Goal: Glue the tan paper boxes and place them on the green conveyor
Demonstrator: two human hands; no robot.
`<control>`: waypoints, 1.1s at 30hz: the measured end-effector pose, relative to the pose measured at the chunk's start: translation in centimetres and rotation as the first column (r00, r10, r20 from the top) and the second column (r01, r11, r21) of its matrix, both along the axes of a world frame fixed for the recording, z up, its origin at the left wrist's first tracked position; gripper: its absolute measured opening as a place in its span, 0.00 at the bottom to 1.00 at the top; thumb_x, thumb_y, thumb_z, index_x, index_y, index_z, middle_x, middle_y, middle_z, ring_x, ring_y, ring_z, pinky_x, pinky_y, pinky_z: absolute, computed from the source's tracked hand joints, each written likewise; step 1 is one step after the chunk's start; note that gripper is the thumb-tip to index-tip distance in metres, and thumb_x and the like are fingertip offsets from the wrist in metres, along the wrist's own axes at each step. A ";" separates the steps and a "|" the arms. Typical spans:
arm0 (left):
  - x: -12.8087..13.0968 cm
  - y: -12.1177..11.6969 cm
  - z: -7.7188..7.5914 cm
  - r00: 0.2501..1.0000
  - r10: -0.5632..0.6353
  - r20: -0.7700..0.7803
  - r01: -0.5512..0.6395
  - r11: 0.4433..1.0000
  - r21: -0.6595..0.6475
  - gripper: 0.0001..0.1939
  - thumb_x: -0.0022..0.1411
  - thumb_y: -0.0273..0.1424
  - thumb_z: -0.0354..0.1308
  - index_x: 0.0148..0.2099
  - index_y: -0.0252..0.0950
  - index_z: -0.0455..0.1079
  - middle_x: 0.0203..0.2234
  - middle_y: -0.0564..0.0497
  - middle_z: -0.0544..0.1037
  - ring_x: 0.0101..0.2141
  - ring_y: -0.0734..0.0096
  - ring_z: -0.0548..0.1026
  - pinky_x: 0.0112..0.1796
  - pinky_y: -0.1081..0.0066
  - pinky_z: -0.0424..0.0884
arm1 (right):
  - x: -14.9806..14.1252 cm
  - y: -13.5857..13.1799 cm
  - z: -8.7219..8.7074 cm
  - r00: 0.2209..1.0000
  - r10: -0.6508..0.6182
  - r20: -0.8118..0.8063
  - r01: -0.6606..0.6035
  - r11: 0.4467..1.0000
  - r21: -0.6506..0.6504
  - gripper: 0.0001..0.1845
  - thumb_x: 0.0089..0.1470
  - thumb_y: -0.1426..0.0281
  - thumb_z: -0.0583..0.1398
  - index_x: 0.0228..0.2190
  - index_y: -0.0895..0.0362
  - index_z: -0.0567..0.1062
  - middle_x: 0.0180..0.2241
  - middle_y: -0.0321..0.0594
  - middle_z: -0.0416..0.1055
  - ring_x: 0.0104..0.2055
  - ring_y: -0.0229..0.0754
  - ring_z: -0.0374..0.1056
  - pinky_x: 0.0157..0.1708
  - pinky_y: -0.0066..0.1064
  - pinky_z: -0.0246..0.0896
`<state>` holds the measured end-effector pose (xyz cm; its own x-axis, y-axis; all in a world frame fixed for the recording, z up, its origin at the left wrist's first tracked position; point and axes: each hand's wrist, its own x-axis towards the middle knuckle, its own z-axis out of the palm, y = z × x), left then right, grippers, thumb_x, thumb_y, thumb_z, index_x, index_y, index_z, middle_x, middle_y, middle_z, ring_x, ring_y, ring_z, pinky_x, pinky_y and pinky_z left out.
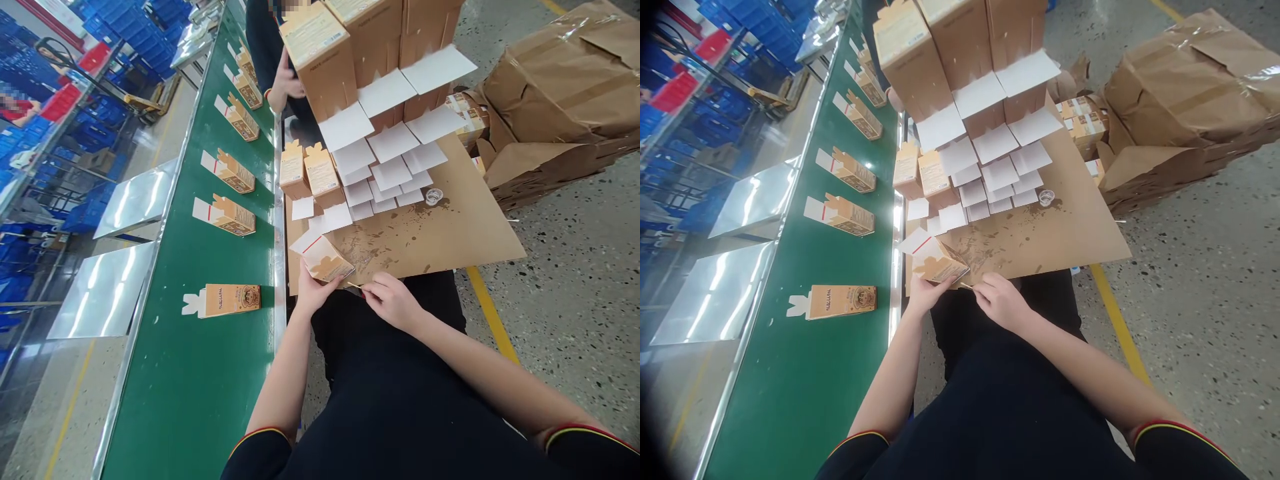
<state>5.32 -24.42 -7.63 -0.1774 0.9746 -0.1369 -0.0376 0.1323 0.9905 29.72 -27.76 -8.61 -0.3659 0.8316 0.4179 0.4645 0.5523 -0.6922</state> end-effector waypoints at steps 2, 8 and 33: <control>0.3 -0.5 0.1 0.996 -0.006 -0.094 0.008 1.000 0.022 0.52 0.41 0.41 0.90 0.65 0.38 0.70 0.58 0.34 0.83 0.63 0.39 0.82 0.68 0.39 0.72 | 1.6 -1.0 0.5 0.999 -0.031 -0.034 0.029 0.999 -0.043 0.15 0.75 0.74 0.59 0.37 0.53 0.83 0.31 0.40 0.71 0.35 0.44 0.69 0.39 0.37 0.71; 1.0 -0.8 0.8 0.978 -0.023 -0.207 0.028 0.999 0.019 0.44 0.48 0.38 0.87 0.63 0.42 0.70 0.58 0.36 0.83 0.62 0.39 0.83 0.65 0.44 0.76 | 5.0 -4.2 1.5 0.980 -0.147 -0.136 0.120 0.975 -0.188 0.14 0.74 0.72 0.61 0.36 0.52 0.84 0.30 0.38 0.71 0.30 0.40 0.69 0.33 0.34 0.70; -13.3 -13.5 1.8 0.347 0.794 -0.500 -0.742 0.558 0.371 0.54 0.44 0.44 0.84 0.65 0.44 0.56 0.66 0.35 0.69 0.71 0.42 0.72 0.73 0.39 0.66 | 6.7 0.2 2.5 0.965 -0.154 -0.213 0.093 0.958 -0.271 0.14 0.71 0.61 0.67 0.33 0.50 0.87 0.26 0.38 0.74 0.24 0.40 0.65 0.23 0.35 0.63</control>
